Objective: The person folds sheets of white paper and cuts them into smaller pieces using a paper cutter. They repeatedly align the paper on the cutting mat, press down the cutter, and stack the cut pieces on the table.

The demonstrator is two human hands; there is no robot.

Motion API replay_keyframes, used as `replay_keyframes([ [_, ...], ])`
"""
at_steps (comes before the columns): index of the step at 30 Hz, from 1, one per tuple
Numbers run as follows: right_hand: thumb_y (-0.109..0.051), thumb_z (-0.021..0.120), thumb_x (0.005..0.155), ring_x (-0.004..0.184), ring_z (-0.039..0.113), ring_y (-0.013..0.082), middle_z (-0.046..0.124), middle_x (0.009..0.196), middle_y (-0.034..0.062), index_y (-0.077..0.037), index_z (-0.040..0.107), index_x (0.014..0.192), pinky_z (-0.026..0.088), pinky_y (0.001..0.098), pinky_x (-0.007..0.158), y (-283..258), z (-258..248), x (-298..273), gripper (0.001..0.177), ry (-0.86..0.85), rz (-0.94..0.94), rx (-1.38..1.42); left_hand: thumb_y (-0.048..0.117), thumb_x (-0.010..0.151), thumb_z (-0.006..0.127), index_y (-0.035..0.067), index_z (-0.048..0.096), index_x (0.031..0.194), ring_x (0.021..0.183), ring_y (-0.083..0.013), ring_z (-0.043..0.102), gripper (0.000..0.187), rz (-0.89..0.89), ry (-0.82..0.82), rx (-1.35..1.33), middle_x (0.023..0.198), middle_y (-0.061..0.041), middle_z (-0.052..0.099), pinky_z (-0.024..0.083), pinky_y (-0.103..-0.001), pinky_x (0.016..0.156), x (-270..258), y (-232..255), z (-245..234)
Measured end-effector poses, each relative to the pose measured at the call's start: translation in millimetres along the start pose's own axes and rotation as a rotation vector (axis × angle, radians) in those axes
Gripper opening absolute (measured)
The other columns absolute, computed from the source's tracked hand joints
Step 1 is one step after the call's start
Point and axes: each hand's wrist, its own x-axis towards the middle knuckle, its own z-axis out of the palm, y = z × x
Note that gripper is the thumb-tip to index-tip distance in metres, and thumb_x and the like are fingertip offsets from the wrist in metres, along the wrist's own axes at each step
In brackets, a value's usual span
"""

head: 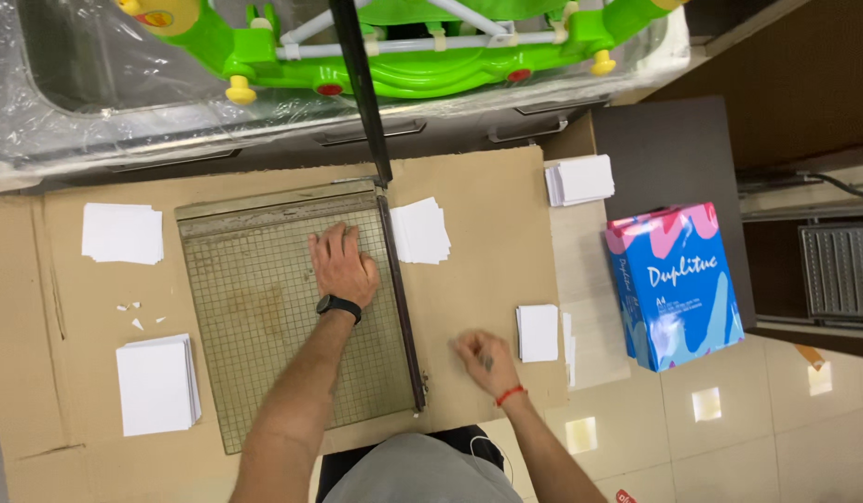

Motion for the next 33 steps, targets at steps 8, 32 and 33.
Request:
replay_keyframes([
  [8,-0.035,0.088,0.118,0.083,0.074,0.0147,0.082,0.089,-0.0044,-0.02,0.077,0.092,0.06,0.0354,0.079,85,23,-64,0.032,0.034,-0.097,-0.004,0.02,0.09,0.077,-0.001,0.066,0.163,0.154,-0.0463,0.061,0.077,0.441,-0.248,0.122,0.161,-0.023,0.065,0.033,-0.069,0.153,80,100,-23],
  [32,-0.017,0.1,0.115,0.046,0.06,0.0167,0.083,0.097,0.0193,0.009,0.08,0.14,0.037,0.0309,0.04,239,103,-151,0.041,0.235,0.401,1.046,0.038,0.092,0.092,0.003,0.048,0.189,0.147,-0.0391,0.063,0.112,0.622,-0.855,0.082,0.164,-0.018,0.06,0.053,-0.055,0.119,-271,244,-62],
  [33,-0.01,0.096,0.115,0.043,0.057,0.0164,0.074,0.079,0.0133,0.009,0.081,0.129,0.035,0.029,0.037,248,116,-147,0.028,0.3,0.362,1.105,0.039,0.091,0.095,0.002,0.047,0.189,0.145,-0.041,0.063,0.115,0.624,-0.851,-0.002,0.164,-0.019,0.059,0.054,-0.056,0.116,-289,239,-54],
])
